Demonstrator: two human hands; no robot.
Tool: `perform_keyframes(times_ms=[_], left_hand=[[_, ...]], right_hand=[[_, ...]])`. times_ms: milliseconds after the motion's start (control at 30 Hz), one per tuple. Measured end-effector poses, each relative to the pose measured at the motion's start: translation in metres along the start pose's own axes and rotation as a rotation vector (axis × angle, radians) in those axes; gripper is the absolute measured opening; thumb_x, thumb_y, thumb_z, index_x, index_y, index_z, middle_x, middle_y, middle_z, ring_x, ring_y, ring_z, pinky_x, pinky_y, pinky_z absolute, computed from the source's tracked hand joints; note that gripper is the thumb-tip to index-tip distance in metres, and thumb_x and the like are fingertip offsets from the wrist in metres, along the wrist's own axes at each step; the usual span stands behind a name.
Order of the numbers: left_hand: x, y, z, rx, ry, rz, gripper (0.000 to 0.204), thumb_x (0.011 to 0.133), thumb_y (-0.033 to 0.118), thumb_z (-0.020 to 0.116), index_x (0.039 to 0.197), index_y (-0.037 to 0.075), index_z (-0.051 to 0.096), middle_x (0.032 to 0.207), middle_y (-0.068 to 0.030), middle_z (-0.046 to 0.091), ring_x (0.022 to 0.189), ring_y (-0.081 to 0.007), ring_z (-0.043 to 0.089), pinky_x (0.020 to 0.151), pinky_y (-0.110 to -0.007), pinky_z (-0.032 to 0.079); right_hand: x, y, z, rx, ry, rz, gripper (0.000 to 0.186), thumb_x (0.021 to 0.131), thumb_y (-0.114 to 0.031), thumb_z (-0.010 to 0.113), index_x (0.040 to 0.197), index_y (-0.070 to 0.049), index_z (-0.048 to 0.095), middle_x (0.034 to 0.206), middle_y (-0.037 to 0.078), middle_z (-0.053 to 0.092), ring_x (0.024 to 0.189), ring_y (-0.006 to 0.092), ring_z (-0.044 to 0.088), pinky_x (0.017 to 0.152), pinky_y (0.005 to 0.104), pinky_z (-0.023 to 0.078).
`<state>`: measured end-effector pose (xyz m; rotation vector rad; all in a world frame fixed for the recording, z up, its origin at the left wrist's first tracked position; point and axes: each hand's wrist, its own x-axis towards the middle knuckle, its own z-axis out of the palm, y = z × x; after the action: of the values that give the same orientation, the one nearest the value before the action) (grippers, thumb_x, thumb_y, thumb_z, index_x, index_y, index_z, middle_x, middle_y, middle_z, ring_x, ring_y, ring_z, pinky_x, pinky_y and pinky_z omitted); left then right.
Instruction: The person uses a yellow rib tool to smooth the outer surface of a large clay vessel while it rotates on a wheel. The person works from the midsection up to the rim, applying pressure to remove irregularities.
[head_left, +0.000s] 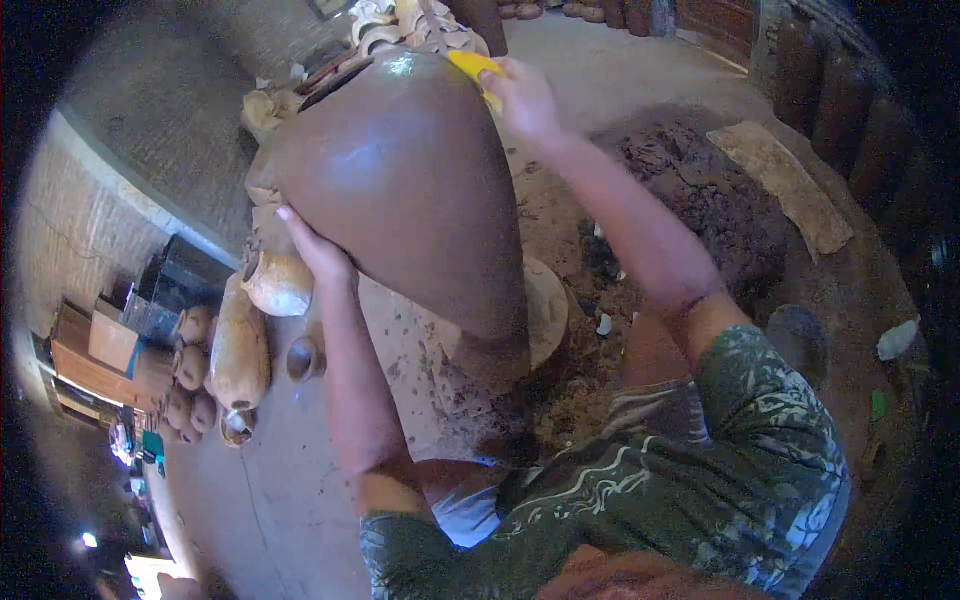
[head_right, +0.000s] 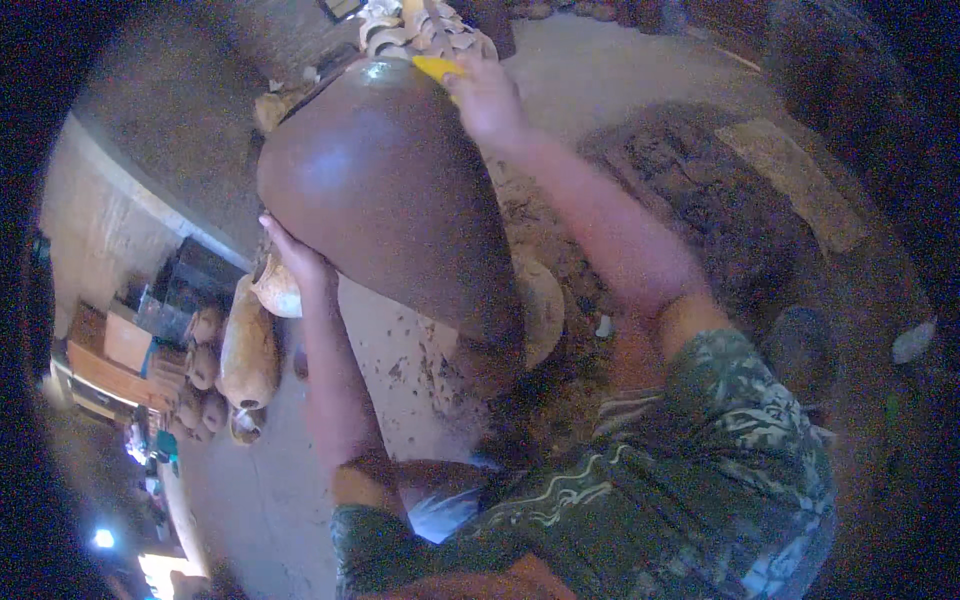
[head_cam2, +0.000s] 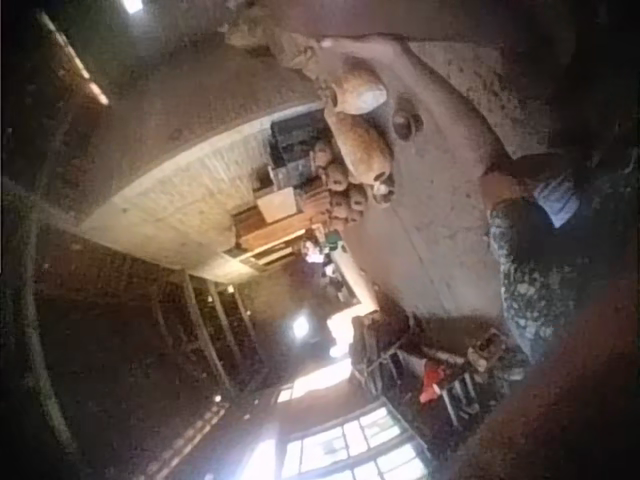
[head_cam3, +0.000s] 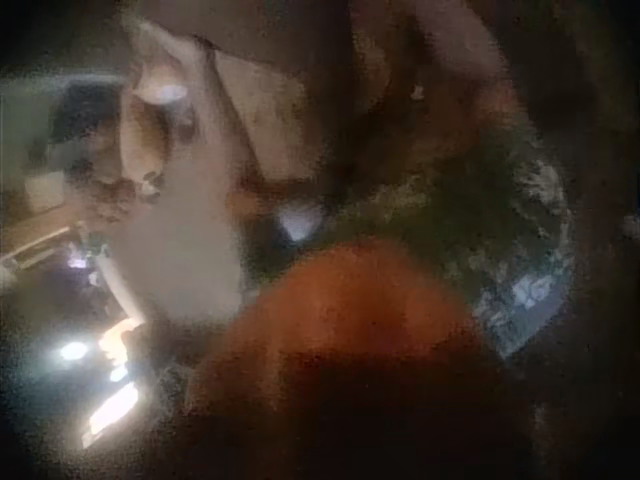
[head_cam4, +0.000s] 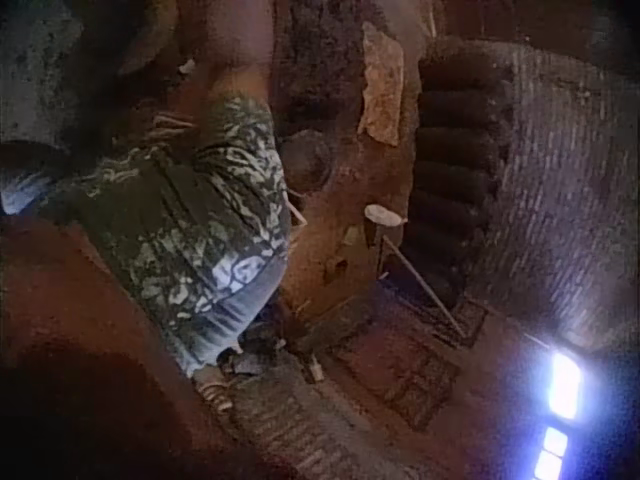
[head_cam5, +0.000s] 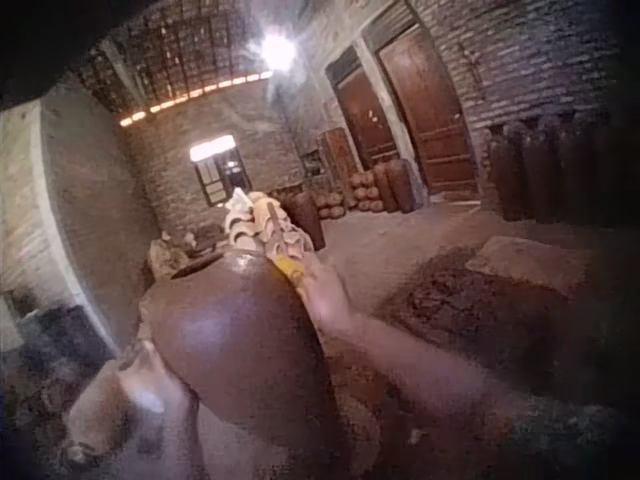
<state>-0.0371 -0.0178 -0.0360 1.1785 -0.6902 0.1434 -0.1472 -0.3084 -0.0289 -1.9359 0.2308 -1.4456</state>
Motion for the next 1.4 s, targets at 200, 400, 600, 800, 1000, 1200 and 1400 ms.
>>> perform_keyframes(times_ms=[200, 400, 600, 800, 1000, 1200, 1400], left_hand=[[-0.008, -0.002, -0.002, -0.004, 0.044, 0.013, 0.076, 0.110, 0.059, 0.019, 0.156, 0.001, 0.035, 0.157, -0.0179, 0.043, 0.146, -0.0305, 0.040, 0.121, -0.044, 0.029], [0.004, 0.010, -0.024, 0.067, 0.214, -0.076, 0.084, 0.106, 0.067, 0.018, 0.160, 0.003, 0.029, 0.162, -0.0192, 0.036, 0.150, -0.0321, 0.034, 0.123, -0.045, 0.026], [0.004, 0.013, 0.004, 0.003, 0.031, -0.034, 0.090, 0.103, 0.073, 0.016, 0.161, 0.006, 0.028, 0.164, -0.0192, 0.033, 0.151, -0.0320, 0.032, 0.124, -0.044, 0.025], [0.010, 0.001, -0.023, 0.062, 0.104, -0.099, 0.088, 0.104, 0.072, 0.018, 0.162, 0.006, 0.027, 0.163, -0.0190, 0.034, 0.150, -0.0340, 0.034, 0.123, -0.045, 0.026], [0.021, 0.000, -0.021, 0.027, -0.039, -0.089, 0.081, 0.106, 0.068, 0.021, 0.160, 0.009, 0.029, 0.160, -0.0174, 0.039, 0.147, -0.0331, 0.038, 0.121, -0.047, 0.030], [0.010, 0.010, -0.007, 0.050, -0.018, -0.022, 0.075, 0.109, 0.063, 0.018, 0.159, 0.009, 0.031, 0.162, -0.0139, 0.037, 0.148, -0.0330, 0.037, 0.122, -0.047, 0.029], [0.007, 0.012, -0.007, 0.024, -0.007, -0.041, 0.079, 0.108, 0.063, 0.019, 0.159, 0.004, 0.031, 0.159, -0.0171, 0.040, 0.147, -0.0324, 0.039, 0.122, -0.044, 0.028]], right_hand=[[-0.090, -0.075, 0.005, 0.082, 0.078, -0.464, 0.022, 0.095, -0.011, 0.064, 0.113, -0.002, 0.073, 0.105, 0.015, 0.067, 0.102, 0.0369, 0.064, 0.090, 0.0443, 0.050], [-0.035, -0.053, -0.009, -0.154, 0.214, -0.534, 0.023, 0.094, -0.012, 0.065, 0.114, -0.003, 0.072, 0.105, 0.014, 0.067, 0.096, 0.0313, 0.064, 0.086, 0.0412, 0.051], [-0.028, -0.063, 0.008, -0.054, 0.171, -0.248, 0.021, 0.096, -0.015, 0.064, 0.111, -0.002, 0.071, 0.104, 0.018, 0.067, 0.095, 0.0360, 0.064, 0.083, 0.0421, 0.053], [-0.091, -0.101, 0.012, 0.035, -0.061, -0.786, 0.024, 0.084, -0.005, 0.068, 0.108, -0.003, 0.073, 0.096, 0.008, 0.067, 0.091, 0.0302, 0.064, 0.082, 0.0412, 0.052], [0.019, -0.035, -0.016, 0.101, -0.073, 0.120, 0.030, 0.098, -0.022, 0.062, 0.115, 0.002, 0.071, 0.107, 0.017, 0.071, 0.096, 0.0304, 0.067, 0.080, 0.0401, 0.053], [-0.020, -0.077, -0.007, 0.037, -0.026, -0.195, 0.027, 0.097, -0.021, 0.064, 0.111, 0.001, 0.071, 0.108, 0.018, 0.069, 0.103, 0.0350, 0.066, 0.087, 0.0414, 0.052], [-0.080, -0.099, 0.006, 0.125, -0.181, -0.697, 0.013, 0.092, -0.010, 0.068, 0.102, -0.003, 0.072, 0.100, 0.014, 0.069, 0.099, 0.0336, 0.065, 0.087, 0.0444, 0.053]])
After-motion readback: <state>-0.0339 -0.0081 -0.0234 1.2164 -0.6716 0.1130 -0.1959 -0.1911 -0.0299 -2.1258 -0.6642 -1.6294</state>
